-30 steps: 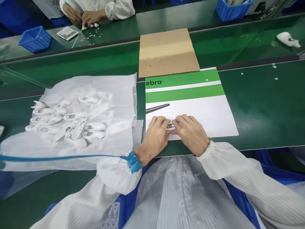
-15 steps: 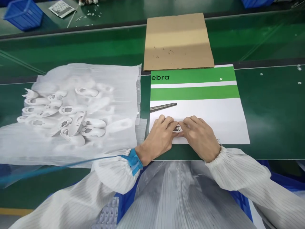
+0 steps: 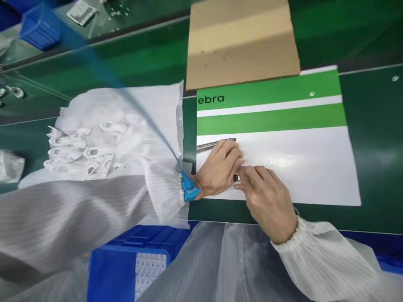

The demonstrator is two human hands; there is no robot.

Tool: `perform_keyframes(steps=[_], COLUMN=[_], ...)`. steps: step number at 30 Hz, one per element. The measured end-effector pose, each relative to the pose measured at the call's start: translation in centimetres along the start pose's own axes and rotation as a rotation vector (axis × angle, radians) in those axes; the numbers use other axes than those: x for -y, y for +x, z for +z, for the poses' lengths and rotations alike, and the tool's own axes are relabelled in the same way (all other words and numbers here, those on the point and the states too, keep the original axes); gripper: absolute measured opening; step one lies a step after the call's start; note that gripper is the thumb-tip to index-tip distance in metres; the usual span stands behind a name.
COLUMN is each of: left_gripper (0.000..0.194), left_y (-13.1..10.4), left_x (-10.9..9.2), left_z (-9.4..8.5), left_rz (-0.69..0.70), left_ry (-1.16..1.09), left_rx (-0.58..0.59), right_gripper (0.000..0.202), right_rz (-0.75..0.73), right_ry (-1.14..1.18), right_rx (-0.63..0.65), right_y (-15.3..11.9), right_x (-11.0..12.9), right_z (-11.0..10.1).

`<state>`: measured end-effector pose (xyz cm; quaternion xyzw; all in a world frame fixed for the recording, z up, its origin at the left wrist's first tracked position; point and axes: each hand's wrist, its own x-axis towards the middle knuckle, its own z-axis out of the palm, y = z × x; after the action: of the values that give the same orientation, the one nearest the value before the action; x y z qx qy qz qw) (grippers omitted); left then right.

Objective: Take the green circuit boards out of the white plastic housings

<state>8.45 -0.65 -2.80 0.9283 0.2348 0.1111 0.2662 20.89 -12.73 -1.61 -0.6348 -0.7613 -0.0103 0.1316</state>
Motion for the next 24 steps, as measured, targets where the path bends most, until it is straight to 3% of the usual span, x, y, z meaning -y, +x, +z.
perform_keyframes(steps=[4,8,14,19,24], left_gripper=[0.034,0.032,0.031,0.02,0.025], left_y=[0.1,-0.5,-4.4,-7.9,-8.3], left_x=[0.4,0.4,-2.0,-4.6,-7.5], left_z=[0.1,1.0,0.8,1.0,0.8], left_rz=[0.081,0.007,-0.096,-0.336,-0.42], left_ry=[0.004,-0.013,-0.075,-0.257,-0.391], left_rx=[0.069,-0.001,-0.023,-0.171,-0.362], right_gripper=[0.021,0.019,0.017,0.014,0.014], right_rz=[0.108,0.301,0.455,0.5,0.552], right_ry=[0.135,0.415,0.476,0.534,0.63], right_rx=[-0.031,-0.027,-0.166,-0.265,-0.294], right_y=[0.2,-0.5,-2.7,-3.9,-4.2], right_x=[-0.4,-0.5,0.1,0.5,0.9], right_z=[0.4,1.5,1.7,1.4,0.5])
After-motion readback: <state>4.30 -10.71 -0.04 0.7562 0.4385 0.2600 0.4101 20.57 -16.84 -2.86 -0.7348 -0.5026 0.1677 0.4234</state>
